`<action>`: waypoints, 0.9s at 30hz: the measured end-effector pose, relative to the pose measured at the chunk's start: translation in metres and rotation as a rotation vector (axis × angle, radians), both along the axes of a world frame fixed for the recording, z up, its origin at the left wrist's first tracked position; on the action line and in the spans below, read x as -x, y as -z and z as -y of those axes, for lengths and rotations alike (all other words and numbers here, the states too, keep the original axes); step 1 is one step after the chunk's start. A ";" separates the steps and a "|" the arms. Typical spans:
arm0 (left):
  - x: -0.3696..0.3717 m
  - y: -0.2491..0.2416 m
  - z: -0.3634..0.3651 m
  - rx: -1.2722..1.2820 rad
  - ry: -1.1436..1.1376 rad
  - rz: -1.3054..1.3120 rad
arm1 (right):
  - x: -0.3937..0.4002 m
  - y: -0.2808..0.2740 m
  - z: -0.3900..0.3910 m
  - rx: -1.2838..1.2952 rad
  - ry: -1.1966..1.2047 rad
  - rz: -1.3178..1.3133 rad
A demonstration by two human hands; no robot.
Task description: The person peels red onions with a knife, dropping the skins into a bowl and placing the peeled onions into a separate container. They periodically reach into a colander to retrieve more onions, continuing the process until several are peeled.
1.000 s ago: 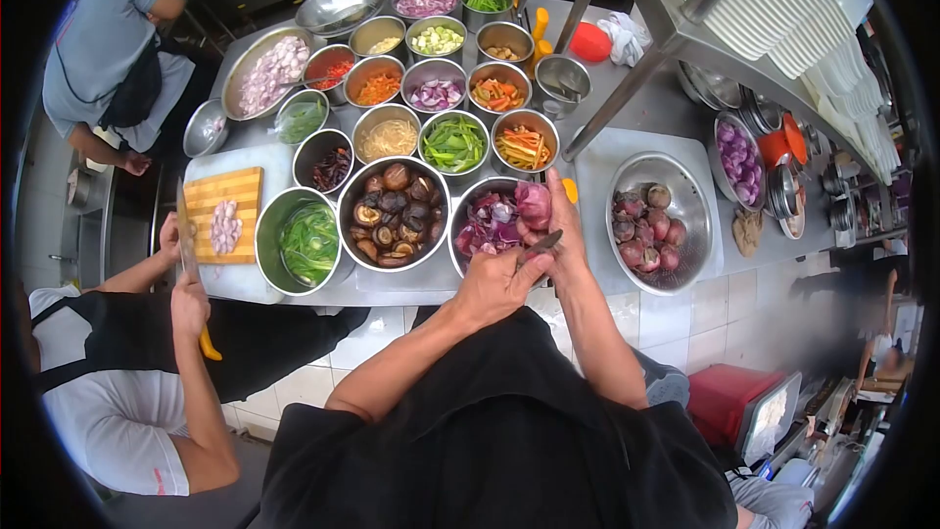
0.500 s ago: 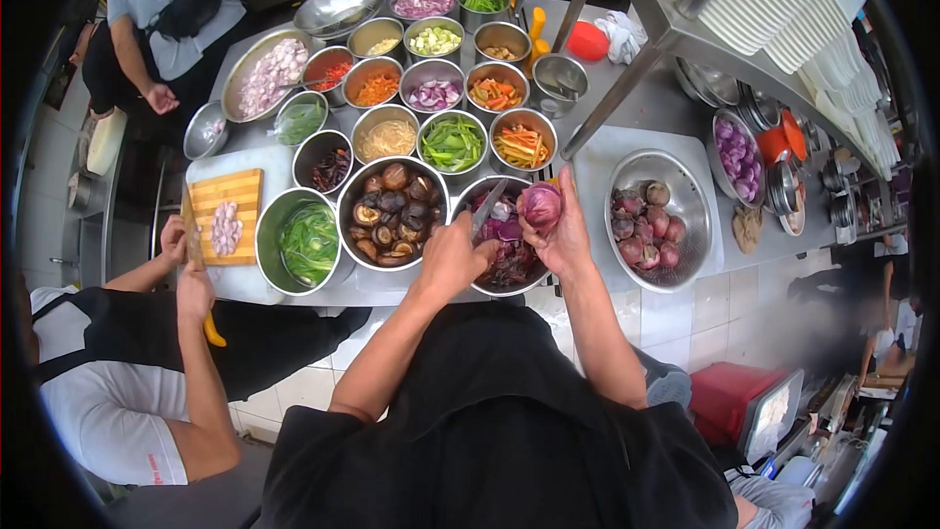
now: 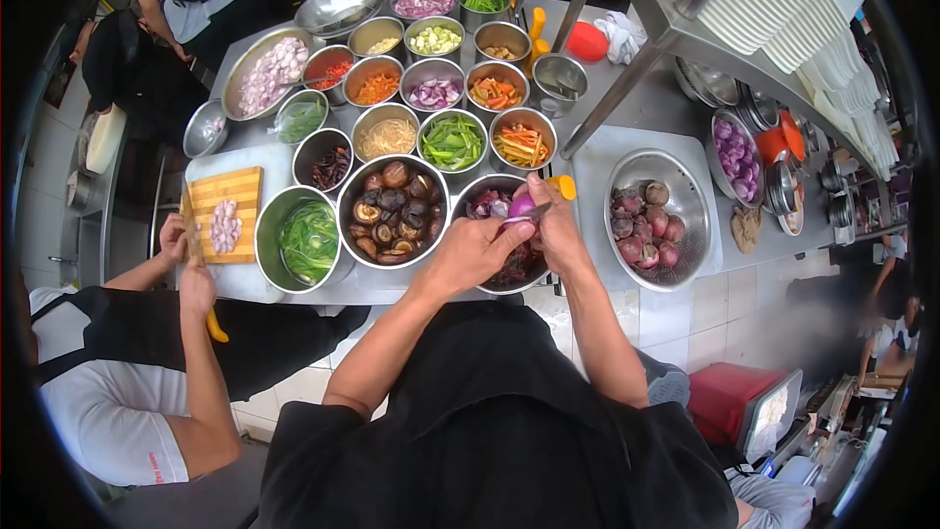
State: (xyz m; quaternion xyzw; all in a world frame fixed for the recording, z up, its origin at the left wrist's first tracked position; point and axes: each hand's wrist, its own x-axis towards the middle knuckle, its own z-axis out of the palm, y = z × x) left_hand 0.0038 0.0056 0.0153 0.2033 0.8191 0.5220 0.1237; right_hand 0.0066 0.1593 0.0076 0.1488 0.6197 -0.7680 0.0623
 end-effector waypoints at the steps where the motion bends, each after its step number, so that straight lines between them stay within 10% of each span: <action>1: -0.003 0.004 -0.002 0.000 0.001 0.000 | 0.000 0.000 0.000 0.010 0.022 0.013; 9: -0.021 0.005 -0.009 -0.017 0.038 -0.395 | 0.003 0.020 -0.002 0.402 0.138 0.209; 27: -0.007 0.006 0.011 0.368 -0.155 -0.070 | 0.003 0.018 -0.031 0.950 0.073 0.350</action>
